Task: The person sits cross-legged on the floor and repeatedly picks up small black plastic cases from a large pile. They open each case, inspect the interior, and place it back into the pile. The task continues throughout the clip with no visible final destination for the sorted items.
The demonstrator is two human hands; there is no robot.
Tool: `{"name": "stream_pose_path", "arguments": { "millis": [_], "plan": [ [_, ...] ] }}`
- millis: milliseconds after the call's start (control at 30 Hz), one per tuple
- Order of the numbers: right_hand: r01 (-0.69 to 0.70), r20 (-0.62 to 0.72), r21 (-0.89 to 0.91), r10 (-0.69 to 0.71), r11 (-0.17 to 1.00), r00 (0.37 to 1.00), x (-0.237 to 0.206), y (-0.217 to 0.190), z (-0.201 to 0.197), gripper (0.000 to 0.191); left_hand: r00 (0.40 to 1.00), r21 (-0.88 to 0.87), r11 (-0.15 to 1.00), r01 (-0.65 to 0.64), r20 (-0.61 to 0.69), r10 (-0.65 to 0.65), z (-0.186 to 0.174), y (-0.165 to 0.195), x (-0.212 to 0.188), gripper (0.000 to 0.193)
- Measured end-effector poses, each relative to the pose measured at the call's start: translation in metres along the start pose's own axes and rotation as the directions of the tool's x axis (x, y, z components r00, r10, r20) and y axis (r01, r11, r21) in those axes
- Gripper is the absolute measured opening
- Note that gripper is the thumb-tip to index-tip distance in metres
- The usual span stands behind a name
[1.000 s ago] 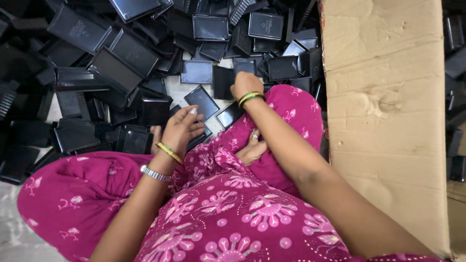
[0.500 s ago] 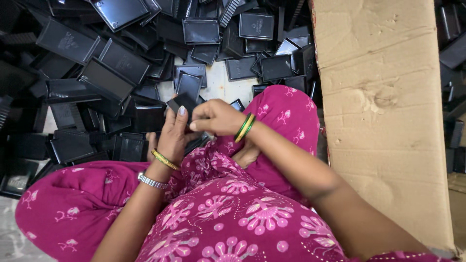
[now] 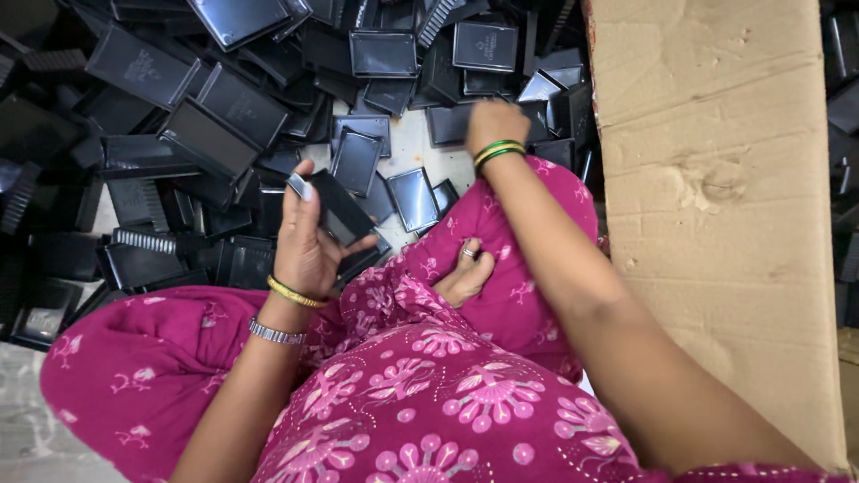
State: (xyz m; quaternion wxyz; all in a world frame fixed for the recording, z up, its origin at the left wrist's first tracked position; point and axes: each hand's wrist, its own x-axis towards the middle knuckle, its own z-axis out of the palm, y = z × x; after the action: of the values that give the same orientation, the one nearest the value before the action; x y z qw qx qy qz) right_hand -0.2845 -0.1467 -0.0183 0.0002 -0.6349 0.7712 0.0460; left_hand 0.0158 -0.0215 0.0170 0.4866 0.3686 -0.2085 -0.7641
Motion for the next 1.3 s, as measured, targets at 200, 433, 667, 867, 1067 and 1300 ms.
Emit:
{"name": "stream_pose_path", "arguments": {
  "millis": [200,433,667,867,1067,1300],
  "plan": [
    [0.030,-0.033,0.144,-0.026,0.989,0.999,0.004,-0.004,0.014,0.021,0.998,-0.076,0.996,0.055,-0.009,-0.056,-0.007,-0.009,-0.007,0.061],
    [-0.403,0.132,0.832,-0.570,-0.381,0.811,-0.069,-0.031,-0.040,0.014,0.998,-0.011,0.998,0.059,-0.030,-0.059,-0.011,-0.008,-0.019,0.054],
    [-0.208,0.119,0.965,-0.438,-0.162,0.891,-0.141,-0.074,-0.033,0.042,0.992,-0.111,0.994,-0.013,0.126,0.027,-0.013,-0.008,-0.032,0.052],
    [-0.321,0.194,0.929,-0.494,-0.186,0.848,-0.180,-0.065,-0.024,0.052,0.999,-0.173,0.984,-0.046,0.021,0.050,-0.015,-0.013,-0.032,0.051],
    [-0.426,0.166,0.854,-0.621,-0.298,0.766,-0.190,-0.058,-0.034,0.063,0.994,-0.021,1.000,0.008,-0.106,-0.010,-0.007,-0.016,-0.038,0.059],
    [0.096,-0.069,0.995,-0.654,0.006,0.753,-0.201,-0.068,-0.037,0.068,0.997,0.103,0.994,-0.018,-0.069,0.025,-0.009,-0.033,-0.028,0.060]
  ]
}}
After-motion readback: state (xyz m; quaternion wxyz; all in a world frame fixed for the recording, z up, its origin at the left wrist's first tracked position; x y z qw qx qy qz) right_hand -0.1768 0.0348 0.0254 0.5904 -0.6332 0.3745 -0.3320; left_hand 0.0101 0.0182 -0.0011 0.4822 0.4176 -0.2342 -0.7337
